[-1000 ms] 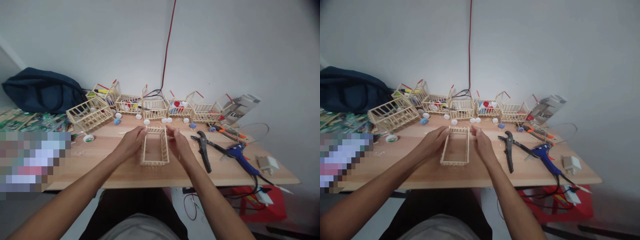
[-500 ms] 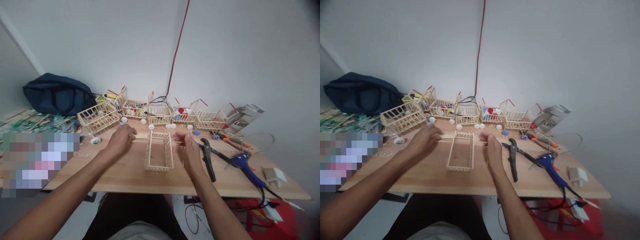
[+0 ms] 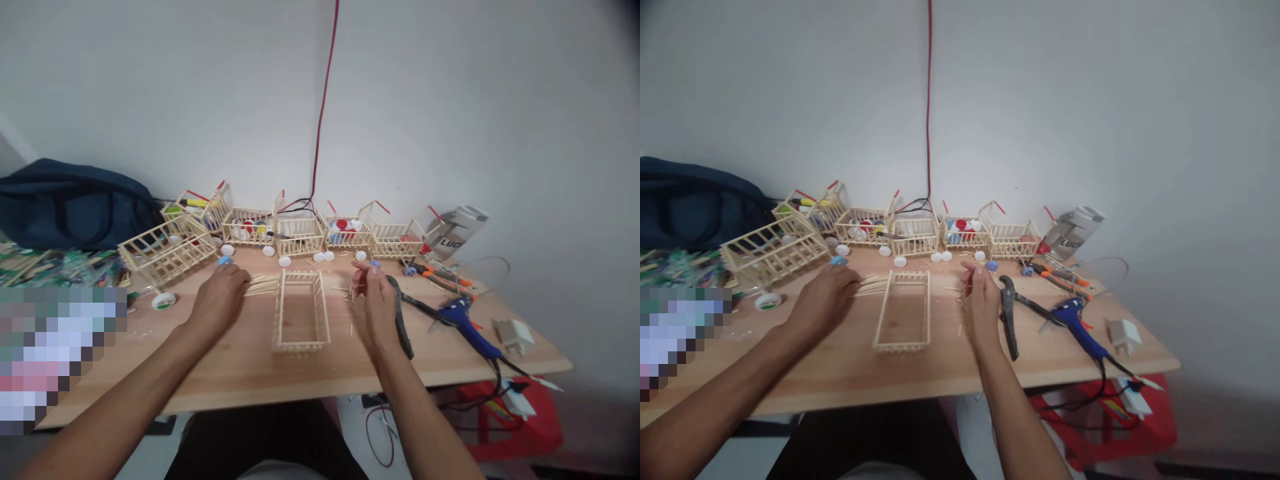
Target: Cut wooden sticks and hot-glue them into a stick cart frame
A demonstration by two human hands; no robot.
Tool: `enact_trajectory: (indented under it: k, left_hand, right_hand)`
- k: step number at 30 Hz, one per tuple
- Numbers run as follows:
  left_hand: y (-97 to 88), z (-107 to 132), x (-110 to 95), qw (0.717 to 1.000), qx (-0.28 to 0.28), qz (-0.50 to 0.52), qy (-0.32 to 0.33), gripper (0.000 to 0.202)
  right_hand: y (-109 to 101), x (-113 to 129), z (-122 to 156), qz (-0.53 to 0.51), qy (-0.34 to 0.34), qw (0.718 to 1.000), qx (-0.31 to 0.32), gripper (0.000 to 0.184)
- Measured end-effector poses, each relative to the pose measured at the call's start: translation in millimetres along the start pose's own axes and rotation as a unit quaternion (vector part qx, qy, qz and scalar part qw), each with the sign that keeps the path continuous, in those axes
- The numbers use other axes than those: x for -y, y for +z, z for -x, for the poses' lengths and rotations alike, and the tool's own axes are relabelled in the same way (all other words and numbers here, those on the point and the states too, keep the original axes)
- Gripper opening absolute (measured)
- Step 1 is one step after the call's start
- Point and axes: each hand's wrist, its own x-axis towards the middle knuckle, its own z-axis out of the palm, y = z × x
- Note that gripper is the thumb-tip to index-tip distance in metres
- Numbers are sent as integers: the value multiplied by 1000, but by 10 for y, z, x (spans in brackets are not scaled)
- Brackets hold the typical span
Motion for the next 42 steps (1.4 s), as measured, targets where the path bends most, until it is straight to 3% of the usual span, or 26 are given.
enact_trajectory:
  k: [5, 10, 12, 15, 17, 21, 25, 28, 31, 34, 35, 37, 40, 42]
  left_hand:
    - [-96, -7, 54, 987, -66, 129, -70, 21]
    - [-213, -32, -90, 930, -105, 334, -111, 19]
    - [-308, 10, -296, 918, -97, 376, -82, 20]
    - [-438, 127, -688, 928, -39, 372, -3, 12]
    - [-473, 209, -906, 931, 11, 359, 61, 14]
    - [-445, 284, -1101, 929, 72, 355, 81, 12]
    - [-442, 187, -1130, 928, 54, 360, 85, 11]
    - [-467, 39, -1084, 928, 33, 354, 109, 14]
    - [-468, -128, -925, 939, -44, 332, 81, 14]
    - [-422, -278, -685, 925, -114, 363, -11, 13]
    - [-398, -319, -608, 908, -125, 398, -49, 14]
    - [-349, -384, -481, 875, -145, 451, -99, 15]
    - [-303, -435, -388, 849, -156, 492, -112, 18]
    - [-295, -444, -380, 846, -156, 498, -107, 20]
  right_hand:
    - [-261, 74, -63, 24, -10, 998, -59, 32]
    - [-407, 244, 77, 91, -37, 992, -76, 29]
    - [-342, 349, 219, 111, -58, 991, -39, 26]
    - [-178, 519, 461, 105, -82, 986, 104, 29]
    - [-89, 614, 592, 96, -84, 981, 149, 26]
    - [-28, 704, 711, 111, -89, 977, 161, 17]
    - [-5, 729, 686, 120, -113, 971, 175, 15]
    - [-42, 737, 581, 137, -127, 974, 130, 14]
    - [-308, 657, 375, 219, -165, 960, 57, 23]
    - [-876, 448, 129, 387, -188, 903, 1, 21]
    - [-1105, 362, 61, 448, -166, 878, -4, 22]
    - [-1549, 201, -30, 591, -87, 802, -19, 24]
    - [-2001, 37, -62, 652, -35, 756, -48, 28]
    - [-2093, -17, -60, 676, -26, 736, -25, 29]
